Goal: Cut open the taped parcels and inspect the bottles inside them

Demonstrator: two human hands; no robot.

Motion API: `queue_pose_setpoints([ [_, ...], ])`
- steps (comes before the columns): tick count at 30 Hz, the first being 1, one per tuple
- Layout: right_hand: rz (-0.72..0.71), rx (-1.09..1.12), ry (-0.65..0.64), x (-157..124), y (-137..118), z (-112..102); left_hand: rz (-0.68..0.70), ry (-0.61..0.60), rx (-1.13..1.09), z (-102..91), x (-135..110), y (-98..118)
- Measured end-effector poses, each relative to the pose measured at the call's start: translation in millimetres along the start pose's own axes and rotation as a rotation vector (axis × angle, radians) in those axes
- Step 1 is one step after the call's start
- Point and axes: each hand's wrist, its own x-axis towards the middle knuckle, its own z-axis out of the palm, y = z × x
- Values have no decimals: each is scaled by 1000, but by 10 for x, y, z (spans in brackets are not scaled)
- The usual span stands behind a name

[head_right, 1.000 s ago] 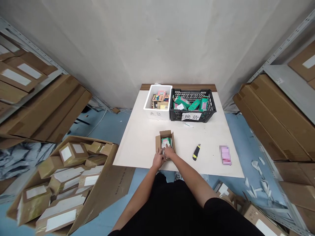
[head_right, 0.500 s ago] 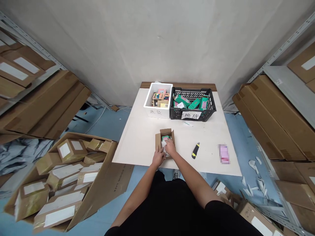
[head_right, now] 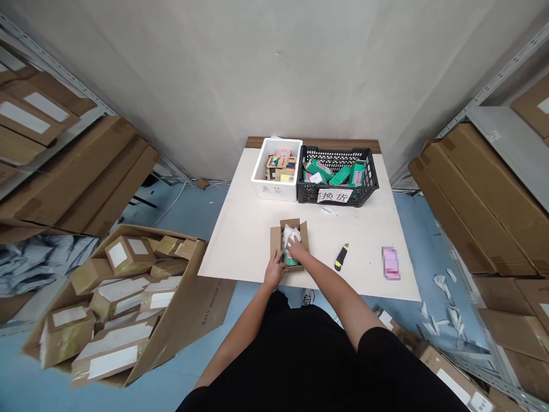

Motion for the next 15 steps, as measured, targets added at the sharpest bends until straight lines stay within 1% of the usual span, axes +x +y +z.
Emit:
queue_pose_setpoints([
  [3,49,39,147,24,50,-72,14,2,0,-10,18,-10],
  [6,17,62,327,-46,47,-64,10,9,-8,-16,28,-3],
  [7,-9,58,362,-78,40,-44,1,3,-13,-20,30,4],
  [8,-40,45,364,-109,34,-17,-11,-6,-16,-26,32,14],
  [10,-90,13,303,-157,28,47,-35,-25,-21,-38,34,37],
  [12,-91,-10,242,-179,32,109,-46,-38,-22,-50,35,58],
  [15,-65,-22,239,-185,40,160,-44,-42,-26,-63,36,74],
])
